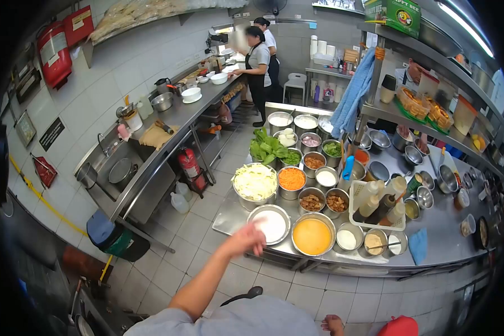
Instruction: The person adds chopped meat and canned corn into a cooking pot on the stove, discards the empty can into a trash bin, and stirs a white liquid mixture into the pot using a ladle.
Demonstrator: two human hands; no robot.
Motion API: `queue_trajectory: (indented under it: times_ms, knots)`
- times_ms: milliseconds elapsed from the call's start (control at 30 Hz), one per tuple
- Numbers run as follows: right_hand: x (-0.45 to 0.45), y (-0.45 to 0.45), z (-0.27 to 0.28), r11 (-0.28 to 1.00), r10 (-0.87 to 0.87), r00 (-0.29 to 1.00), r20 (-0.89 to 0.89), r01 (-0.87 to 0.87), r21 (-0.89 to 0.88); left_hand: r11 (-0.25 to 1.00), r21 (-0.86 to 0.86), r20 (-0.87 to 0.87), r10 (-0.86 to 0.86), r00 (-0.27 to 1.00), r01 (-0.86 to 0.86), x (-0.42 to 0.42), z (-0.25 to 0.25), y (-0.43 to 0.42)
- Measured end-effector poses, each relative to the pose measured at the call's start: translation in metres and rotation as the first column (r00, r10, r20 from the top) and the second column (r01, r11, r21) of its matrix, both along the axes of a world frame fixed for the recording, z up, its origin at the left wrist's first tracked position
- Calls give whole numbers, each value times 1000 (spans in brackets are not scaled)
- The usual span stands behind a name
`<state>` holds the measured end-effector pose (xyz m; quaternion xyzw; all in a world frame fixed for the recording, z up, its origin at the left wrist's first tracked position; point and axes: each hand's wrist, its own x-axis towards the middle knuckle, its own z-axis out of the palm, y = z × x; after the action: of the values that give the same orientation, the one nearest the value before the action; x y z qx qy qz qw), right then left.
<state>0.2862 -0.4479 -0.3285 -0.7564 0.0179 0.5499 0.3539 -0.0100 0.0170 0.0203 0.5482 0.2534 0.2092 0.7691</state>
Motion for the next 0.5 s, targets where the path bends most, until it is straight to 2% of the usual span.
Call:
queue_trajectory:
  times_ms: [33,67,100,167,267,333,500]
  knots:
    - [-2,-4,-1,1000,-5,1000,-8,5,31,983,77,137,156,978,-168,3,16,19]
    - [-5,-1,8,1000,-4,1000,-11,5,29,928,70,220,342,914,-365,7,42,33]
    - [-2,4,19,1000,7,1000,11,-7,15,871,20,336,456,824,-491,9,62,52]
    - [-2,18,39,1000,13,999,35,-13,5,794,8,530,513,675,-608,7,104,85]
    - [-2,16,47,1000,7,998,64,-7,4,734,53,587,526,616,-677,5,165,91]
    - [-4,13,47,999,-33,999,39,32,13,625,159,675,496,546,-764,5,189,87]
    - [-23,-1,48,999,-11,999,53,14,-42,682,198,659,440,611,-704,18,186,81]
